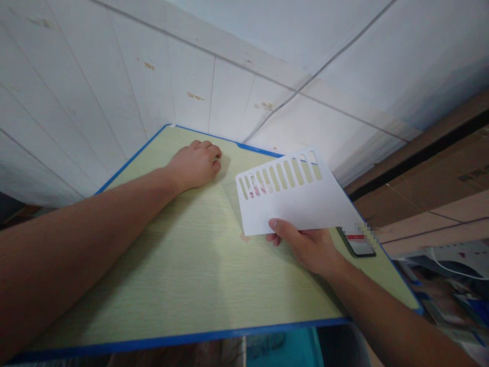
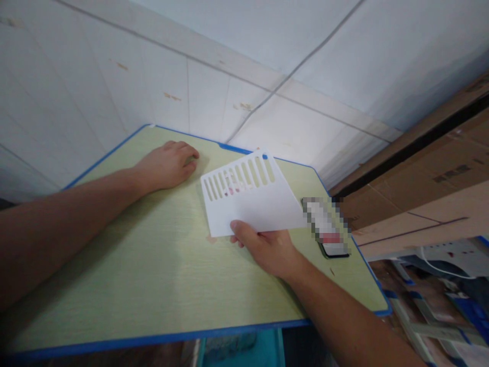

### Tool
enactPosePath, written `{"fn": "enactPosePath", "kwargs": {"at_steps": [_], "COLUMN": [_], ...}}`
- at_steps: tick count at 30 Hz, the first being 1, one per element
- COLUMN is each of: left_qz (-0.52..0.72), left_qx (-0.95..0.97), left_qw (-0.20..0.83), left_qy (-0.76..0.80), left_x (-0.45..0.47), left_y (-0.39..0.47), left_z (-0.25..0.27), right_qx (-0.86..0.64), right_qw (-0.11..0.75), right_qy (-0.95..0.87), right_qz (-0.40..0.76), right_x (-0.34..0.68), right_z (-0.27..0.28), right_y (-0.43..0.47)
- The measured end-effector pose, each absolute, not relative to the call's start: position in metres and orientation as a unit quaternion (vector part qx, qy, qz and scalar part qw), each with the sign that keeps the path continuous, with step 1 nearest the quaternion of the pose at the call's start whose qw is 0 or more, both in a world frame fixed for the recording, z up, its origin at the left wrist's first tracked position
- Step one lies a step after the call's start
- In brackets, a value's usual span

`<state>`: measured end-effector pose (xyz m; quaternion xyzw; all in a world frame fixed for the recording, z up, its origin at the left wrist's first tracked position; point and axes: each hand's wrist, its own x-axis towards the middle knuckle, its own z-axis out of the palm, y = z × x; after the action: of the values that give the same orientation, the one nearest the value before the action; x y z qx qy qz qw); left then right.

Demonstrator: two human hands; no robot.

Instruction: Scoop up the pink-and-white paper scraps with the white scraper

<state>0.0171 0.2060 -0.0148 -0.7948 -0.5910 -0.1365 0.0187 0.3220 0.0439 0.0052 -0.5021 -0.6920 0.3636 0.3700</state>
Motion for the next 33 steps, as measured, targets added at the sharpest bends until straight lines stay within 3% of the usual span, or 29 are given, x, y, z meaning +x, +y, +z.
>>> {"fn": "enactPosePath", "kwargs": {"at_steps": [33], "left_qz": [-0.138], "left_qx": [-0.792], "left_qw": [0.021], "left_qy": [-0.594], "left_x": [0.0186], "left_y": [0.2060], "left_z": [-0.0155], "right_qx": [-0.490], "right_qw": [0.351], "right_qy": [-0.698], "right_qz": [0.385], "right_x": [0.3233], "right_z": [0.0061], "right_y": [0.0379]}}
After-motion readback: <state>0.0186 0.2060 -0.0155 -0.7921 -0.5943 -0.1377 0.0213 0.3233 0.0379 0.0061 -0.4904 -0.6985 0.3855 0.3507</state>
